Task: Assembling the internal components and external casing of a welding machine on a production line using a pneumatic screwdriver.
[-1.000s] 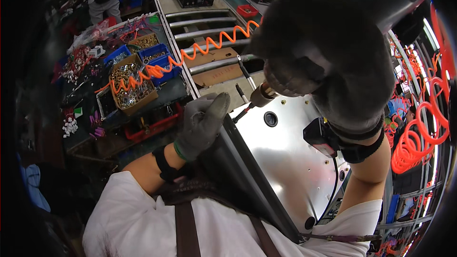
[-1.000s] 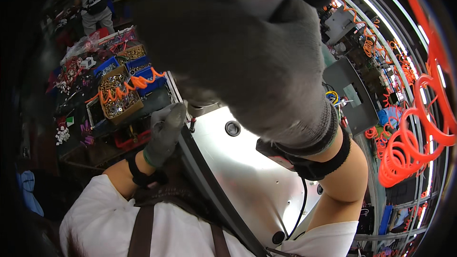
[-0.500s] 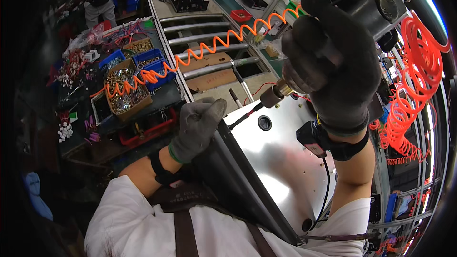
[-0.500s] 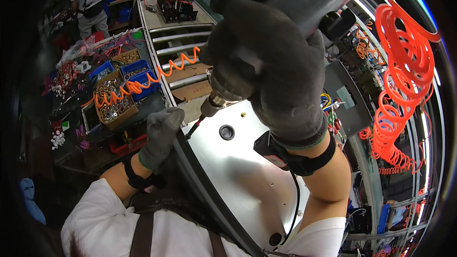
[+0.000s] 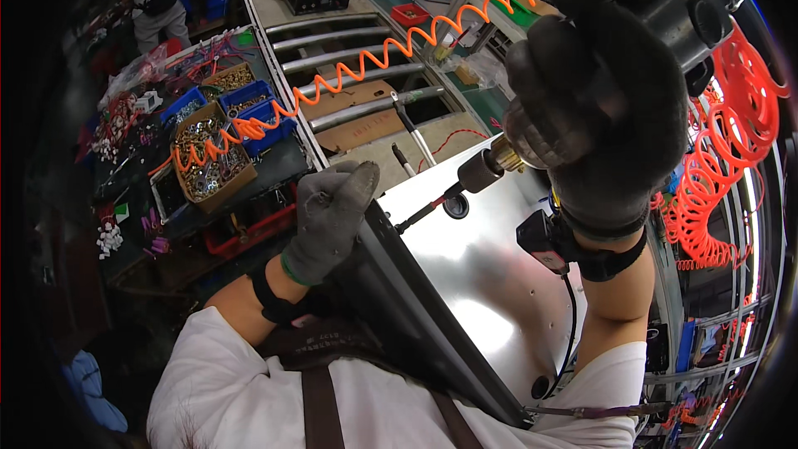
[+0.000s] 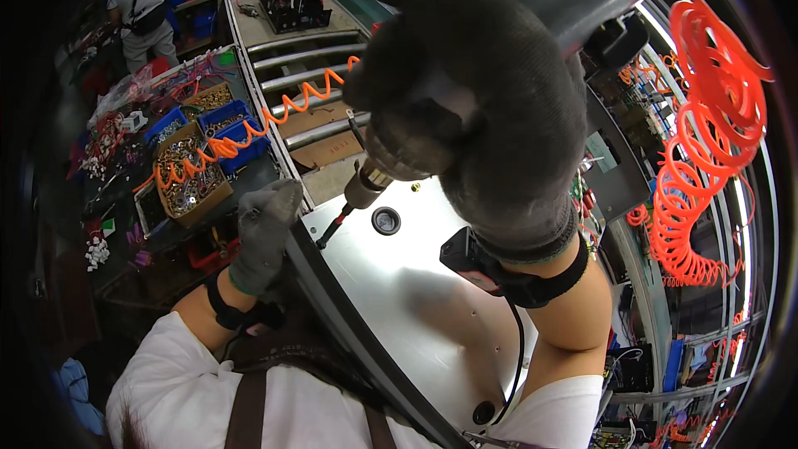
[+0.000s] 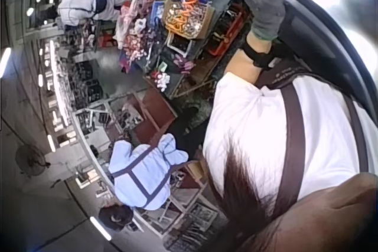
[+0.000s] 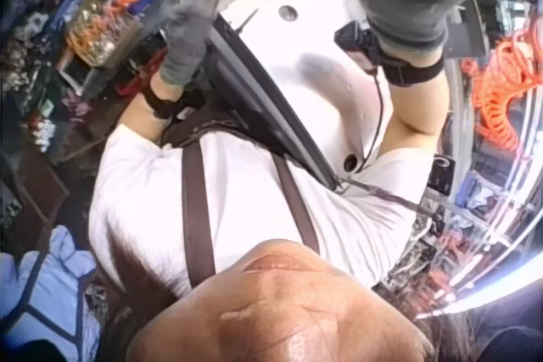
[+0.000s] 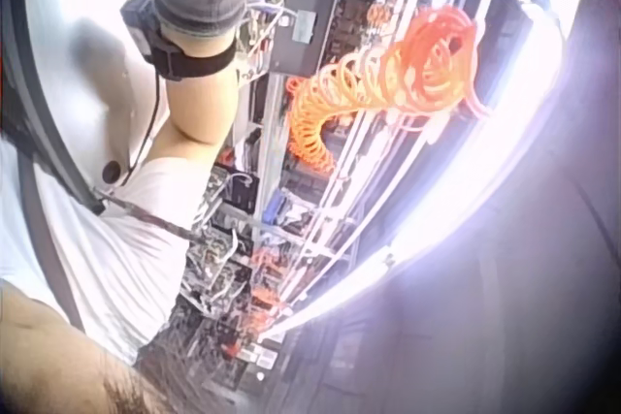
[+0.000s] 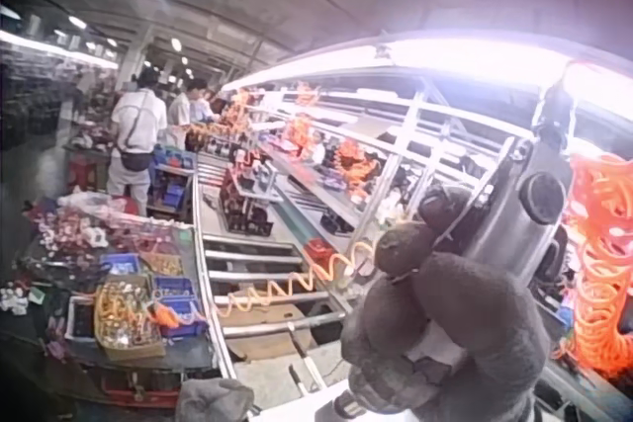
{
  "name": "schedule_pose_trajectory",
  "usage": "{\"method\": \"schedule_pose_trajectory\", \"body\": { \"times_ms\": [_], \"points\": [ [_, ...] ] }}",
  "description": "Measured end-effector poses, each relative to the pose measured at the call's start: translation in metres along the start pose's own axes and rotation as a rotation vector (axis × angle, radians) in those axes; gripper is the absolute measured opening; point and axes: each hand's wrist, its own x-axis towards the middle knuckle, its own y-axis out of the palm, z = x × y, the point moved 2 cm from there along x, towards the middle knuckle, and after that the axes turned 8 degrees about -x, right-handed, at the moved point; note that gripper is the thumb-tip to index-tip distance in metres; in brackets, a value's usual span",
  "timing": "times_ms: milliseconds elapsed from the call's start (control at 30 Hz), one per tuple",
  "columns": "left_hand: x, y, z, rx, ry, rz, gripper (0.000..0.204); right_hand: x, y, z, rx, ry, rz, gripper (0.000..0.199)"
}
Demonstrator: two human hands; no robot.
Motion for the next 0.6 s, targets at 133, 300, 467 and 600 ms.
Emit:
{"method": "schedule_pose_trajectory", "body": {
  "times_ms": [133, 300, 467, 600],
  "points": [
    [0.0, -0.001, 0.001, -0.008, 0.041, 0.008, 0.043, -0.007, -0.004, -0.009, -0.103, -0.004, -0.1, 0.037],
    [0.003, -0.001, 0.003, 0.021, 0.072, 0.026, 0.044, -0.015, -0.007, -0.013, -0.304, -0.046, -0.213, 0.034],
    [0.003, 0.003, 0.003, 0.05, 0.076, -0.005, 0.045, -0.007, -0.003, 0.0, -0.189, -0.07, -0.061, 0.033],
    [0.002, 0.003, -0.002, 0.064, 0.062, -0.009, 0.042, 0.01, 0.003, 0.02, 0.107, -0.102, 0.238, 0.037]
  ]
}}
